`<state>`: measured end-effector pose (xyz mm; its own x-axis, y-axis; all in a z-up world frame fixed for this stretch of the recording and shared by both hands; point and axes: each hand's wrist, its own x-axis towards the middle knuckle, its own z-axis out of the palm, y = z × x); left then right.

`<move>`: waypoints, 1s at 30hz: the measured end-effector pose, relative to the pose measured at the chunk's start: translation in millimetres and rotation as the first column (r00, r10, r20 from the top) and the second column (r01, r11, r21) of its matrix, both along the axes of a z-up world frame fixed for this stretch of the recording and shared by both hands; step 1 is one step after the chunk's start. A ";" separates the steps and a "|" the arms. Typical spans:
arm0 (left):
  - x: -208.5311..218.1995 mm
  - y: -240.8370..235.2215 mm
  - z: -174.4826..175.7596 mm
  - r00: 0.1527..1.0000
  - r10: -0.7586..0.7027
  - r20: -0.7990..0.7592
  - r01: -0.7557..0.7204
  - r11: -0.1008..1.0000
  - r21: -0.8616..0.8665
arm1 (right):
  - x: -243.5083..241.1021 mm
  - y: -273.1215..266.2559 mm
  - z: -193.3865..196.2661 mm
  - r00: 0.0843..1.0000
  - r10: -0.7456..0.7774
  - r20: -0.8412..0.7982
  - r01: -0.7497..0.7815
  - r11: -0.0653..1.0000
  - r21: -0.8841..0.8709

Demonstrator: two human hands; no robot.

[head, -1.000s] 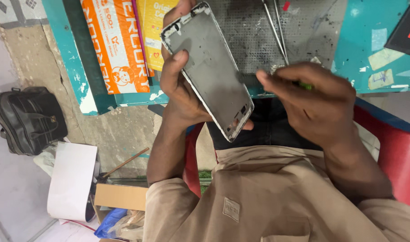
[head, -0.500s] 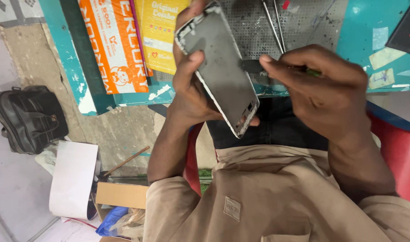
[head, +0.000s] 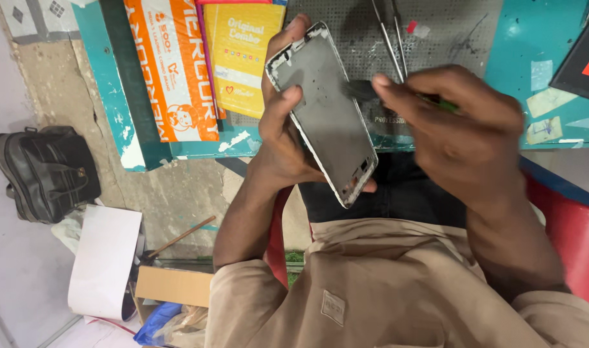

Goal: The person cleans the inside of a disassembled smartphone frame using a small brush and a metal pick tool. They scrub the edges and corners of the frame, then scrape out debris from the cutouts and crevices.

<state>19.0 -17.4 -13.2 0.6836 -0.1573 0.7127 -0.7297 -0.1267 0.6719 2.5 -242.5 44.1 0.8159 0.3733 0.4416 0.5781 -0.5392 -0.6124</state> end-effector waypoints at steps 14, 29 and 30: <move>-3.1 4.3 -3.8 0.998 0.045 -0.032 -0.044 0.999 0.025 | -6.2 -6.8 7.6 0.998 -0.041 -0.051 0.044 0.997 0.056; -1.1 7.1 -4.8 0.995 0.081 -0.054 -0.081 0.997 0.007 | -17.0 -49.8 7.7 0.942 0.040 -0.333 -0.072 0.994 -0.086; -1.1 6.7 -5.7 0.994 0.084 -0.065 -0.084 0.996 0.006 | -12.7 -54.8 9.7 0.943 0.008 -0.332 -0.049 0.992 -0.117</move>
